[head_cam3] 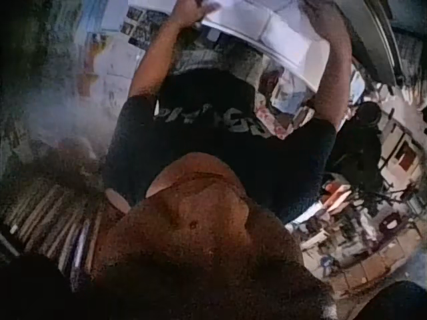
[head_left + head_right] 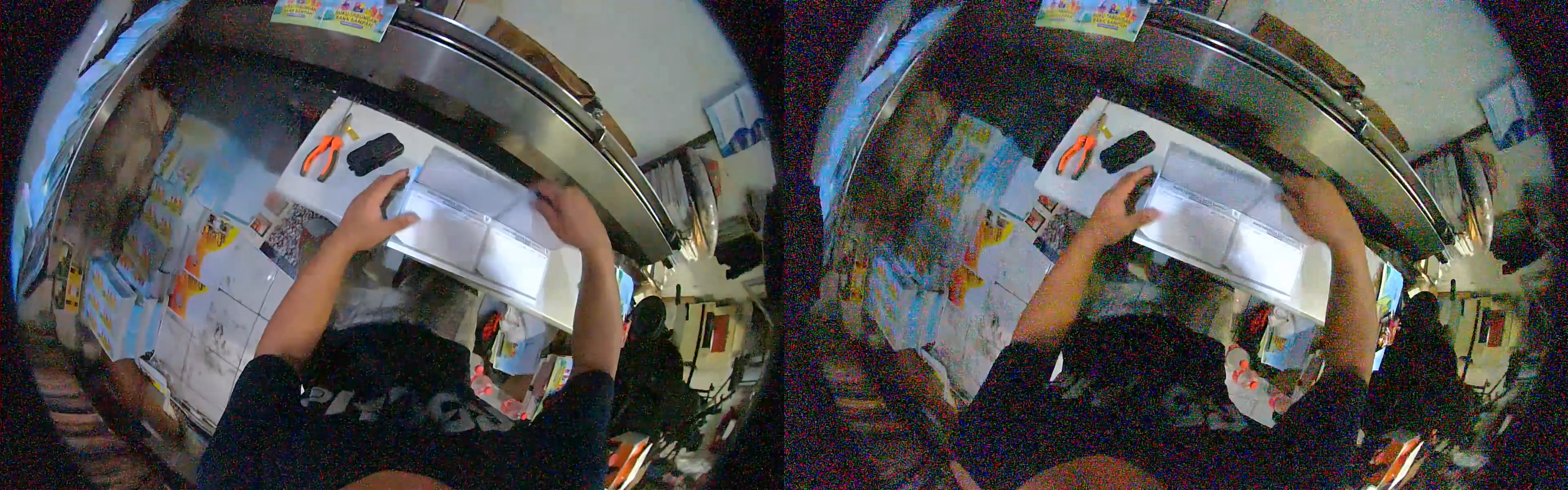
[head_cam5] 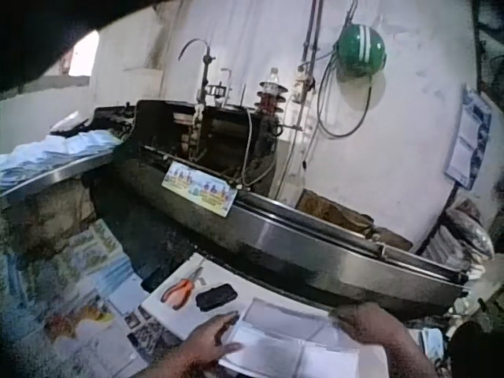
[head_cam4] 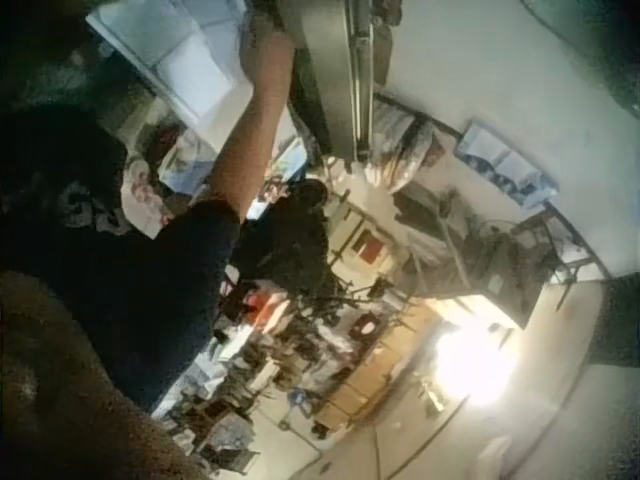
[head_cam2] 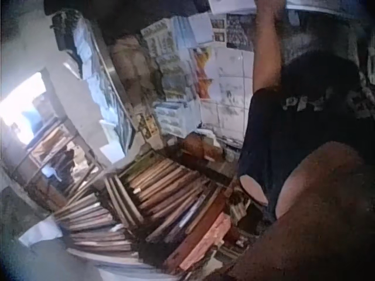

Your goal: The person organizes printed paper booklets by picking them up from a pile, aligning the edges, and placing them onto a stack on a workbench.

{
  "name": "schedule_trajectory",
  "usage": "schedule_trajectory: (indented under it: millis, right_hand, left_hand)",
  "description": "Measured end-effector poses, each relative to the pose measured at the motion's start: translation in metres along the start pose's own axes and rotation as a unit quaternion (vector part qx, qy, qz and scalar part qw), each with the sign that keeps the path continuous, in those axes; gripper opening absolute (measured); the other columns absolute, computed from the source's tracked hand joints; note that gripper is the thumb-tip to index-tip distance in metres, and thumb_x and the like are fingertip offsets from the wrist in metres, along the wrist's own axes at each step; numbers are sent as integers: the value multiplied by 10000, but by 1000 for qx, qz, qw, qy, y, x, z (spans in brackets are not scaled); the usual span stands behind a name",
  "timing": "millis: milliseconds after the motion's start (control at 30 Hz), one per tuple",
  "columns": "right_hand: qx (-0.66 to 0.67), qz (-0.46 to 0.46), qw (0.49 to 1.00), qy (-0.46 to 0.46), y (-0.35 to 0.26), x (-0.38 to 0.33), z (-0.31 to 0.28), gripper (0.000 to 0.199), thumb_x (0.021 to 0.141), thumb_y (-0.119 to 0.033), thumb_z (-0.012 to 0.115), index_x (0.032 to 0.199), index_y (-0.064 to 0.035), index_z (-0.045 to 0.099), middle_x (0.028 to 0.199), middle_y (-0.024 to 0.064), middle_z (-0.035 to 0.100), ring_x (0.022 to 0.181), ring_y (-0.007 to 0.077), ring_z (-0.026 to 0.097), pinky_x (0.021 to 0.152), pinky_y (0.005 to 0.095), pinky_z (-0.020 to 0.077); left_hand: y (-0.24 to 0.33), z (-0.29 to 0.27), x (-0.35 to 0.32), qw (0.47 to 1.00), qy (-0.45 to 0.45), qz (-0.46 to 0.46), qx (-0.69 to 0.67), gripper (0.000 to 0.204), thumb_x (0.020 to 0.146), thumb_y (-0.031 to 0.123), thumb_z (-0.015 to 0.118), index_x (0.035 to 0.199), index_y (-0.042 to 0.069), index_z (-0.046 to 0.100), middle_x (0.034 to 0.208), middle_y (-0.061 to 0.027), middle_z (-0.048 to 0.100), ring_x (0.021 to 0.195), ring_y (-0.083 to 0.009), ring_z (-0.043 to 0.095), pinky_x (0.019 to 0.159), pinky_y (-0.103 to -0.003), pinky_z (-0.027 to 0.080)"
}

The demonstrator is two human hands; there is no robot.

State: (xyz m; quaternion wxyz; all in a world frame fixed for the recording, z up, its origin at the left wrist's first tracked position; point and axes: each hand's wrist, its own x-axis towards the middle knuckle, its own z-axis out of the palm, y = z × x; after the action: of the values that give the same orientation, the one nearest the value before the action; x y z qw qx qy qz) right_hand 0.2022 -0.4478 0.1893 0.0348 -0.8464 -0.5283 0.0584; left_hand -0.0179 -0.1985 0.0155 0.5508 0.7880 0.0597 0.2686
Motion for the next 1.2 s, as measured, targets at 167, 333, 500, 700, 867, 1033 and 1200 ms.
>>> schedule_trajectory:
  millis: [167,333,500,700,867,1033,1200]
  right_hand:
    - [1,-78,996,41,50,58,23,266,856,-189,624,1073,-39,656,971,198,668,884,377,645,795,456,499]
    - [63,-52,996,-17,67,70,39,276,847,-205,642,1067,-39,660,975,189,675,878,382,639,803,443,499]
    - [63,-42,997,-26,67,68,34,279,851,-208,643,1075,-42,661,963,191,678,849,368,645,786,431,502]
    - [86,-38,996,-12,63,60,31,294,878,-195,617,1129,-48,657,1023,182,685,905,366,650,828,412,507]
    - [27,58,995,81,59,53,-20,309,864,-125,625,1166,-67,658,1106,153,684,941,326,664,854,391,523]
    - [-156,-59,807,566,73,95,-77,422,775,25,600,1159,-131,681,1114,114,684,915,257,679,788,375,550]
    - [-219,5,915,339,70,161,-17,385,801,-15,558,1123,-193,670,1081,87,678,975,300,646,882,441,510]
  left_hand:
    - [12,6,5,972,-52,26,228,820,727,375,773,1391,28,441,1361,-180,488,1249,-350,489,1038,-406,409]
    - [12,6,6,974,-51,26,220,825,720,360,776,1399,34,437,1357,-183,480,1237,-351,495,1030,-404,416]
    - [12,6,8,975,-71,-17,208,837,712,334,784,1412,43,428,1374,-179,463,1241,-364,490,1033,-424,406]
    - [14,6,11,977,-69,1,203,832,710,314,787,1404,28,428,1371,-198,473,1245,-376,487,1039,-425,399]
    - [13,2,9,978,-65,1,196,826,727,331,775,1406,22,418,1369,-223,474,1248,-389,482,1047,-430,388]
    - [12,0,8,983,-71,8,170,802,781,379,718,1422,27,391,1347,-236,482,1241,-400,484,1040,-431,392]
    - [13,0,6,985,-66,3,160,780,791,370,706,1410,5,403,1347,-235,484,1244,-396,481,1041,-424,393]
